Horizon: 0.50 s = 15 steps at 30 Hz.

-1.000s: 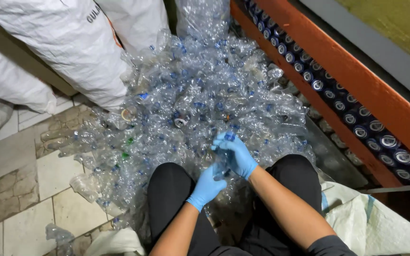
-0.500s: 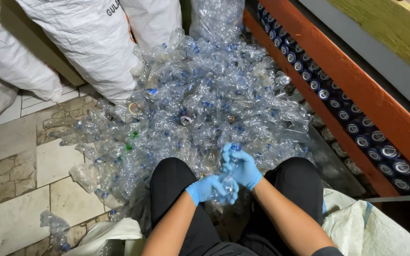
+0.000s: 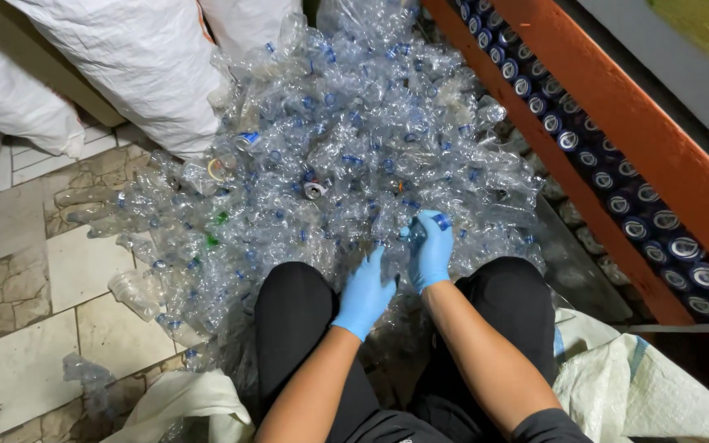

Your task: The person sits on the floor and crushes empty plastic water bottles by hand. They pick up bottles from a large pile, squeeze them flat, and place them into a white sack.

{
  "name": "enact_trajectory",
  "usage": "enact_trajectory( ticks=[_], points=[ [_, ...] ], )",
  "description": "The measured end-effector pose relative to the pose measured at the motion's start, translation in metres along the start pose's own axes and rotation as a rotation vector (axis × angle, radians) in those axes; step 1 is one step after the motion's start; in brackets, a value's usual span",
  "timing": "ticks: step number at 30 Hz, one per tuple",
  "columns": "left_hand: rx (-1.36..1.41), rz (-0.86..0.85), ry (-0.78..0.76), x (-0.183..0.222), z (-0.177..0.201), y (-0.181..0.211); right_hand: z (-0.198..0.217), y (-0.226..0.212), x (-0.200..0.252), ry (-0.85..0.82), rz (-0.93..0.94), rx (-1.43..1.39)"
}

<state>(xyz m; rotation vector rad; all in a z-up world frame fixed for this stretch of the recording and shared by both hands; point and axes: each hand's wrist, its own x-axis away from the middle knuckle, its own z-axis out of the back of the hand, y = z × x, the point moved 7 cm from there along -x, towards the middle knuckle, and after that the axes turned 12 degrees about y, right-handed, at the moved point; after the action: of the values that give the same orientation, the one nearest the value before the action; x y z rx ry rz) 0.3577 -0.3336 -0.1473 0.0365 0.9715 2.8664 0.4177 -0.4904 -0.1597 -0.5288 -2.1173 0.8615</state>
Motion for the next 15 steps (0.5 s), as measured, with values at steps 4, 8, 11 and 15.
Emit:
enact_trajectory(
  ticks=[4, 8, 11, 15],
  points=[
    [0.234, -0.141, 0.155, 0.000, 0.003, -0.011, -0.015, -0.017, 0.033, -0.206, -0.159, 0.056],
    [0.746, 0.022, -0.194, 0.015, 0.038, 0.024, -0.019, -0.013, 0.047, -0.583, -0.231, 0.180],
    [0.931, 0.064, -0.392, 0.029, 0.057, 0.039, -0.022, -0.027, 0.078, -0.859, -0.256, 0.065],
    [1.248, 0.132, -0.655, 0.037, 0.038, 0.035, -0.016, -0.036, 0.102, -1.045, -0.406, 0.033]
  ],
)
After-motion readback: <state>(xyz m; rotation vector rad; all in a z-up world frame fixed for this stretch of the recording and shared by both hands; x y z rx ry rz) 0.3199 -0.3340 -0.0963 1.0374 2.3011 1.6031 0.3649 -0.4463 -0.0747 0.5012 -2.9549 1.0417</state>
